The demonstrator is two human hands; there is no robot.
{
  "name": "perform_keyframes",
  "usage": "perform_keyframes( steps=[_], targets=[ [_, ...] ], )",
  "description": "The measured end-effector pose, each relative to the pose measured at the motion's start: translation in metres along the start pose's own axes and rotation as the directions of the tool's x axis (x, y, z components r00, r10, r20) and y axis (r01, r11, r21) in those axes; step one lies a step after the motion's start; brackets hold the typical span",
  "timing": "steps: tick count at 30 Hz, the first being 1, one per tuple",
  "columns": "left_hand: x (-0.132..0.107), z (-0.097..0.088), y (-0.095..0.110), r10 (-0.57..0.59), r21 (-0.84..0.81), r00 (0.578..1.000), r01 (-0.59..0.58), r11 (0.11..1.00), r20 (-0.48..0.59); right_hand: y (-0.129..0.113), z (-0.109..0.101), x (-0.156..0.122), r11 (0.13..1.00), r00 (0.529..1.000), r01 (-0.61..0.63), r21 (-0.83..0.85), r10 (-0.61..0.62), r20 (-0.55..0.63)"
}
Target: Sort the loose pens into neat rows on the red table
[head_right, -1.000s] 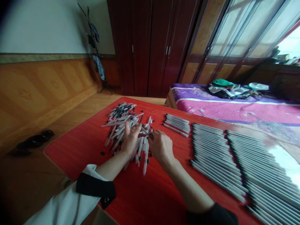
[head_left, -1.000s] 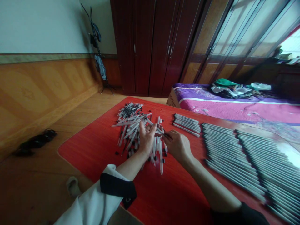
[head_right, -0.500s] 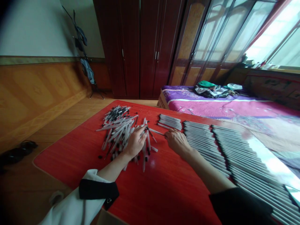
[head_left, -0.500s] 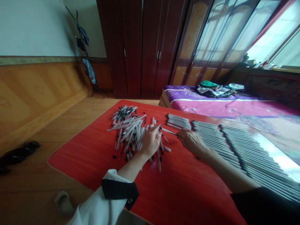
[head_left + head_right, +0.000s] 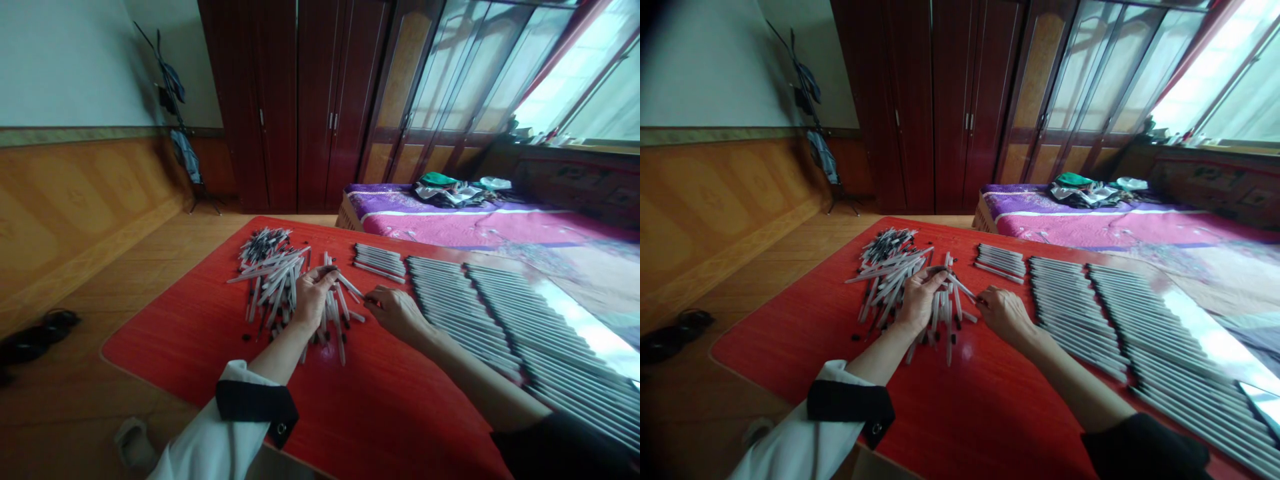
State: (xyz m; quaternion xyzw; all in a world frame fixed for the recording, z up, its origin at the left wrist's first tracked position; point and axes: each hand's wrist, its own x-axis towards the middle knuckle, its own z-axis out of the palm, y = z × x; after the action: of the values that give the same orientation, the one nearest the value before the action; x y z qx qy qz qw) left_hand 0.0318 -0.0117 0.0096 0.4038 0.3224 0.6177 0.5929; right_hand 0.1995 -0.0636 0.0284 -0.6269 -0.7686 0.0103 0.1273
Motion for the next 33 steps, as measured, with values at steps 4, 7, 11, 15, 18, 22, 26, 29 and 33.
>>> perform_keyframes(
  steps=[4, 7, 11, 15, 18, 22, 26, 29, 33],
  targets=[
    [0.001, 0.0, 0.005, -0.083, -0.199, 0.997, 0.083, 0.976, 0.006, -0.007, -0.003, 0.0, 1.0, 1.0, -0.006, 0.006, 0.006, 0.0],
    [0.002, -0.001, 0.007, -0.119, -0.289, 0.993, 0.115, 0.95, 0.005, -0.012, -0.006, -0.001, 1.0, 1.0, -0.019, 0.007, 0.019, 0.002],
    [0.002, -0.001, 0.008, -0.146, -0.3, 0.989, 0.139, 0.944, 0.0, -0.015, -0.01, 0.0, 1.0, 0.999, -0.019, 0.012, 0.019, 0.028],
    [0.003, -0.001, 0.007, -0.141, -0.283, 0.99, 0.131, 0.95, -0.014, -0.016, -0.014, 0.0, 1.0, 1.0, -0.007, -0.01, 0.008, 0.025],
    [0.003, -0.001, 0.007, -0.139, -0.276, 0.99, 0.132, 0.952, -0.005, -0.016, -0.016, 0.0, 1.0, 1.0, -0.017, 0.005, 0.017, 0.02],
    [0.001, 0.0, 0.009, -0.1, -0.211, 0.995, 0.104, 0.972, 0.031, -0.015, -0.016, 0.002, 0.997, 0.999, -0.042, 0.068, 0.04, 0.031],
    [-0.001, 0.0, 0.009, 0.026, -0.038, 1.0, -0.025, 0.999, 0.016, -0.01, -0.014, 0.004, 0.994, 0.999, -0.025, 0.108, 0.023, 0.022],
    [-0.001, -0.001, 0.006, 0.079, 0.065, 0.997, -0.079, 0.995, 0.012, -0.005, -0.015, 0.005, 0.996, 1.0, -0.021, 0.086, 0.019, 0.022],
    [-0.001, 0.0, 0.0, 0.05, 0.101, 0.997, -0.055, 0.993, 0.055, 0.002, -0.018, 0.005, 0.999, 0.999, -0.044, -0.03, 0.045, 0.023]
  ],
)
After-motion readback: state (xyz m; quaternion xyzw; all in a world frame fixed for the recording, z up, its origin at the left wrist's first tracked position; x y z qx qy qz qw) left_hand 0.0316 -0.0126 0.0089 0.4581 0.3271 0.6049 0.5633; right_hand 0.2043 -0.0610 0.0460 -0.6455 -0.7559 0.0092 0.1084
